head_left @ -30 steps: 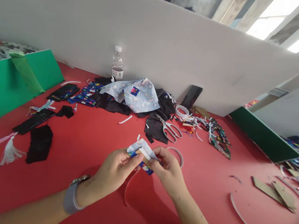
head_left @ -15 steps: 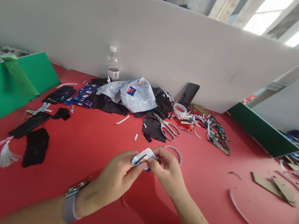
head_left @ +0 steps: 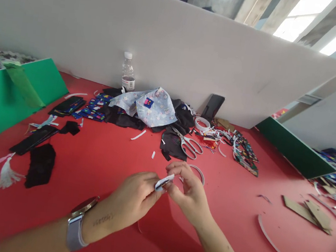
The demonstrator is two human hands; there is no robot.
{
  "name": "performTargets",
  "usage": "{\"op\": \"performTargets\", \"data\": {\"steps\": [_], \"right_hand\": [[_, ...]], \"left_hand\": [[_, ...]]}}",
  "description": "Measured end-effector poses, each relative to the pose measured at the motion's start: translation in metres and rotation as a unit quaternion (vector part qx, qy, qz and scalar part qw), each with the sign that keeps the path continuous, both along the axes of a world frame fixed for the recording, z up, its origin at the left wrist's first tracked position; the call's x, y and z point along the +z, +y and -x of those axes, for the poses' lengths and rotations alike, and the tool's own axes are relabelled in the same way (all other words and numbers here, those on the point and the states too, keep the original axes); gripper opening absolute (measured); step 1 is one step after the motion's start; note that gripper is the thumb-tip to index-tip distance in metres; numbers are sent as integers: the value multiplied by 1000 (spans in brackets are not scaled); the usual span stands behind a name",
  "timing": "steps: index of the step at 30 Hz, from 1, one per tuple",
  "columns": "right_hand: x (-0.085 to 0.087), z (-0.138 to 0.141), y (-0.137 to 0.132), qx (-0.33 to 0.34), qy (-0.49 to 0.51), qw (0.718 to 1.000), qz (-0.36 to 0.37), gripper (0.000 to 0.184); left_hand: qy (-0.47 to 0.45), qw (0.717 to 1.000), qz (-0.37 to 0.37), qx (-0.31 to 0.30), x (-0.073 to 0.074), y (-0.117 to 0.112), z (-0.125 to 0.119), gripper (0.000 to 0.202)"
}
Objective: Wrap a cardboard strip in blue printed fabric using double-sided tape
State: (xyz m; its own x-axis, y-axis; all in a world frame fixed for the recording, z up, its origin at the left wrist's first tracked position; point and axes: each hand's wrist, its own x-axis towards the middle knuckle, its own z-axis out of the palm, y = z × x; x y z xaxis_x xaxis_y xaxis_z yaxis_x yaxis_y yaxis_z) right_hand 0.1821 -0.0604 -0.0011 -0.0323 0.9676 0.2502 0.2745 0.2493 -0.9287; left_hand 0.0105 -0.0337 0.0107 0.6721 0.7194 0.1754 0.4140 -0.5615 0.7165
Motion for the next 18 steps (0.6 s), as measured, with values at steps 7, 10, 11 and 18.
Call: {"op": "performTargets", "data": {"steps": [7,10,11,18], "right_hand": [[4,2,4,13,76,995,56,2],[11,7,9,12,118,988,100,5],[13,10,11,17,126,986,109,6],[22,28,33,-5,-14,1000,4,9]], "left_hand": [[-48,997,64,-22,7,8,3,23],[-78,995,66,0,6,9,4,21],[-84,995,60,8,5,9,5,21],[-107,990,-17,92,-3,14,12,25]]}}
